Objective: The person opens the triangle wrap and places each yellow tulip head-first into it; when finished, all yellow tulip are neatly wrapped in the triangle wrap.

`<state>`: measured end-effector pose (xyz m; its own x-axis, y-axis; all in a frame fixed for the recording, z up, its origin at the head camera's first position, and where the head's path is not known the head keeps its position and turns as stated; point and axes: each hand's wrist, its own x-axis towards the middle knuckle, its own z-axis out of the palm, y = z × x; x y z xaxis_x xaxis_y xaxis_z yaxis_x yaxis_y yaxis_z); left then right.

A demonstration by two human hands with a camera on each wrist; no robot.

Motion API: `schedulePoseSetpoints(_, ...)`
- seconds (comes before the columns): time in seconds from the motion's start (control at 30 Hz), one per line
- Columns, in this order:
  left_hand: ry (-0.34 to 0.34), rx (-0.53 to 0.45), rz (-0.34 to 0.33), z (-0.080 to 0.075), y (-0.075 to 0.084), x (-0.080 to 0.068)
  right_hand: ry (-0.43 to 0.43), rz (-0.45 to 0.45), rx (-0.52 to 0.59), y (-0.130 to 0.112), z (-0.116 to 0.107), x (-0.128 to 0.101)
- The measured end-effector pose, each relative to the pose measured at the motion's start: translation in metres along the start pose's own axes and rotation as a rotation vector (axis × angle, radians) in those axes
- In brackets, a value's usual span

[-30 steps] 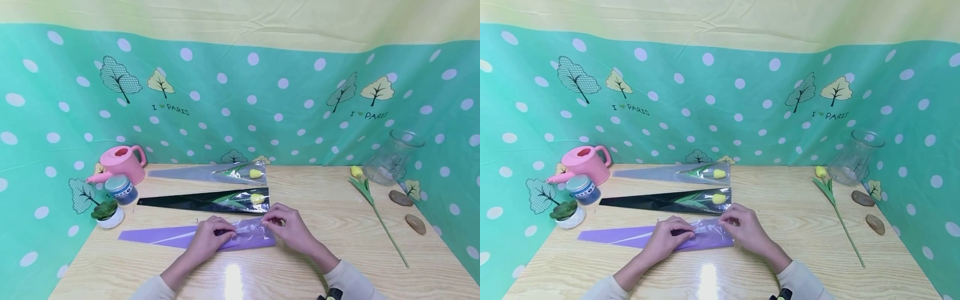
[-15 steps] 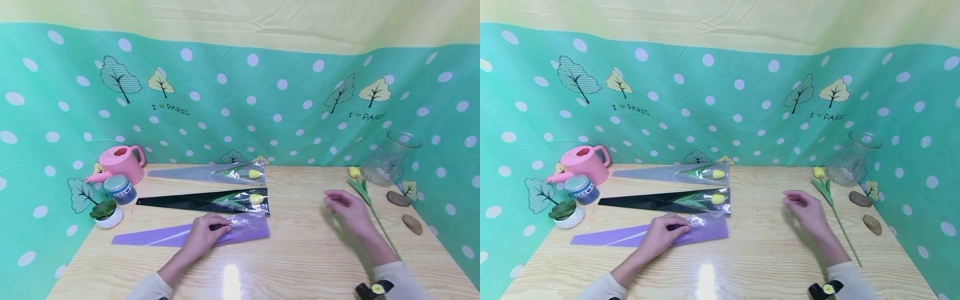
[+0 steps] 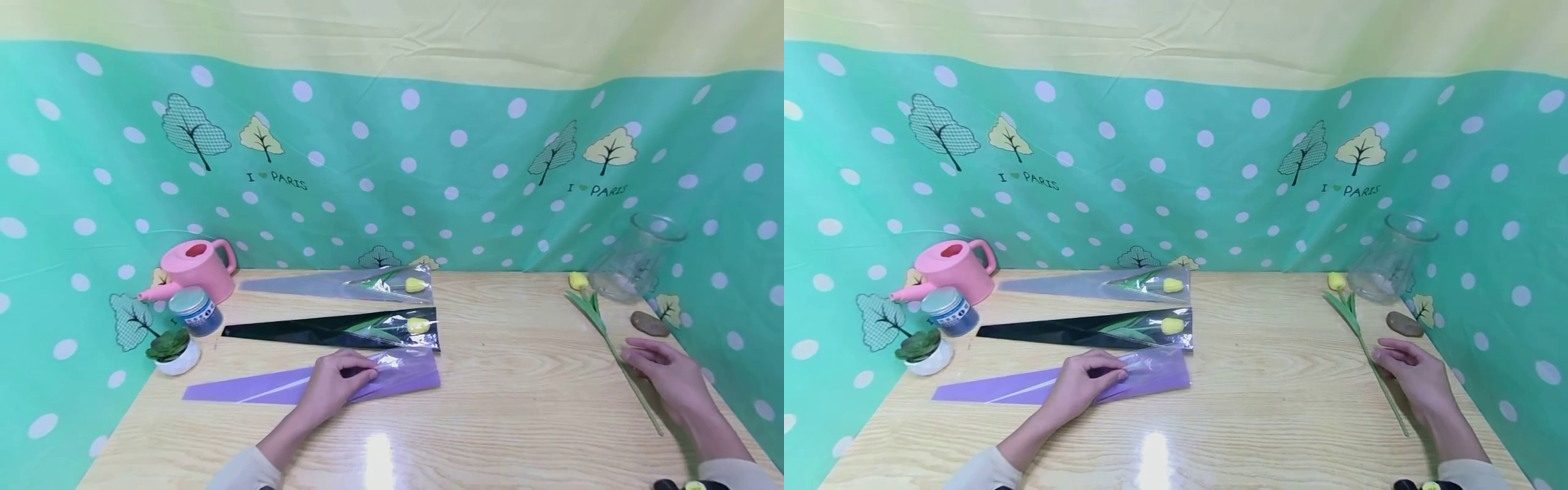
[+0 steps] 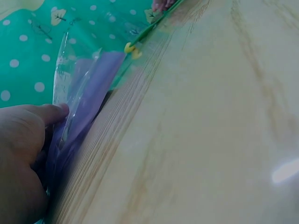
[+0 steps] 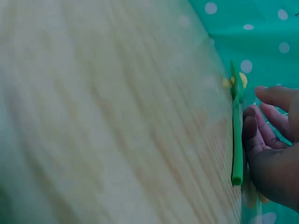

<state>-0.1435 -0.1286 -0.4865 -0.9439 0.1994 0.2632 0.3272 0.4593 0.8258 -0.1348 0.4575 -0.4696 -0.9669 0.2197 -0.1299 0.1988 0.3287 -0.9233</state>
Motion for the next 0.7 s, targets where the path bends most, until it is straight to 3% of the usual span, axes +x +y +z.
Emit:
schedulePoseSetpoints(0.43,-0.002,-0.003,-0.012,-0.002,0.002,-0.003,0.071,0.007,-0.541,-0.018,0.011,0.009)
schedulePoseSetpoints(0.6,-0.001,0.006,-0.001,-0.002,0.001,-0.002,0.131,0.018,-0.576,-0.022,0.017,0.011)
schedulePoseSetpoints(0.7,-0.001,0.010,0.004,-0.001,0.000,-0.001,0.120,0.067,-0.491,-0.024,0.020,0.007)
